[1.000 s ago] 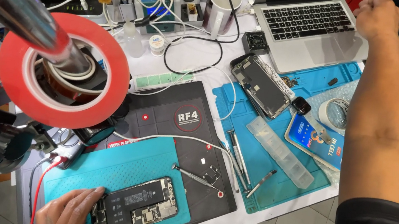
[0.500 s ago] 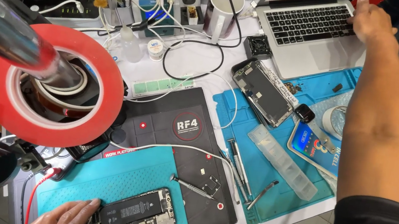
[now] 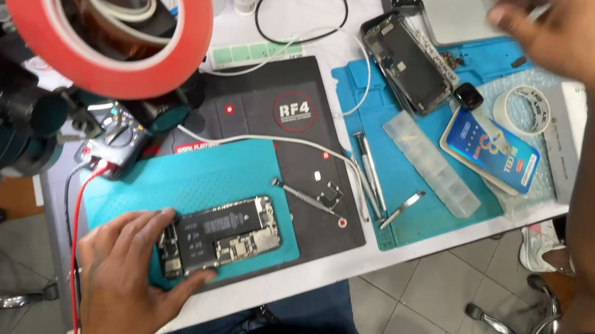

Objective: Testing a mobile phone motherboard using a multimeter and referencing data on a laptop.

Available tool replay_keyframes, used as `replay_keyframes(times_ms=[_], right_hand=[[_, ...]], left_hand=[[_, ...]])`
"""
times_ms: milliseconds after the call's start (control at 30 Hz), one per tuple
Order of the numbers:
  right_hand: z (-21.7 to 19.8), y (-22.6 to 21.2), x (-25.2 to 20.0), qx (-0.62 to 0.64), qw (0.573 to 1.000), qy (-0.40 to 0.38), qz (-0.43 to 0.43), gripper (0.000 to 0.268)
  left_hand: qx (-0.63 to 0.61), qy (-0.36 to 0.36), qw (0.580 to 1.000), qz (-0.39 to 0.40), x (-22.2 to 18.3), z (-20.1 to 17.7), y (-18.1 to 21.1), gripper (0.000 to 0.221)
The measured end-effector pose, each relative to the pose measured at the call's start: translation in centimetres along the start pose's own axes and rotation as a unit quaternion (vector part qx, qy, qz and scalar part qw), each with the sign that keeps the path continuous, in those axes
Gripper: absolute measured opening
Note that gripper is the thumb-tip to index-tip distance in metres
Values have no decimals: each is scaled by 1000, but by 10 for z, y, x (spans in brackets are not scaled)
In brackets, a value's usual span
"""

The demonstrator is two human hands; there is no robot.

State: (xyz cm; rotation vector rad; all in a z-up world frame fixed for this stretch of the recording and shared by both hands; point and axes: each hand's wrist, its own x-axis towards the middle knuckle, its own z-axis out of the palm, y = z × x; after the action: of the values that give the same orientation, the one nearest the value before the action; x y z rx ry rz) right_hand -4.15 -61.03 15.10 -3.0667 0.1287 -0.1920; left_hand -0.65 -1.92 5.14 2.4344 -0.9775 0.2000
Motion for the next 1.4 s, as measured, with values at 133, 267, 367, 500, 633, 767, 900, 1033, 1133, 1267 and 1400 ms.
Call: replay_keyframes(times_ms=[133, 267, 367, 500, 633, 767, 900, 1033, 1133, 1267, 1400], right_hand=[[-11, -133, -56, 114, 993, -13, -30, 12], [25, -180, -88, 98, 994, -32, 20, 10], [59, -192, -99, 110, 992, -9, 62, 5], [102, -189, -98, -3, 996, 34, 85, 18], [120, -185, -94, -93, 988, 64, 101, 24], [117, -190, -88, -94, 988, 62, 105, 30], [113, -196, -86, -67, 992, 83, 67, 34], [120, -193, -89, -75, 992, 102, 24, 25], [120, -195, -88, -72, 993, 93, 27, 24], [125, -194, -86, -47, 993, 92, 55, 23], [142, -183, -84, -88, 986, 129, 62, 22]], left_hand=[[5, -4, 1000, -4, -1, -4, 6, 83], [3, 7, 1000, -3, -5, -1, 6, 82], [-9, 36, 999, 6, -9, -6, 5, 81], [-101, 64, 993, 13, -19, -20, -4, 81], [-120, 49, 991, 17, -31, -36, -9, 80], [-134, 16, 990, -28, -39, -37, -10, 80], [-132, 6, 991, -32, -38, -35, -9, 80], [-118, -5, 993, -27, -32, -30, -9, 82], [-114, -9, 993, -17, -26, -28, -8, 83], [-114, -4, 994, 0, -21, -20, -5, 78], [-114, 0, 993, -6, -20, -19, -4, 74]])
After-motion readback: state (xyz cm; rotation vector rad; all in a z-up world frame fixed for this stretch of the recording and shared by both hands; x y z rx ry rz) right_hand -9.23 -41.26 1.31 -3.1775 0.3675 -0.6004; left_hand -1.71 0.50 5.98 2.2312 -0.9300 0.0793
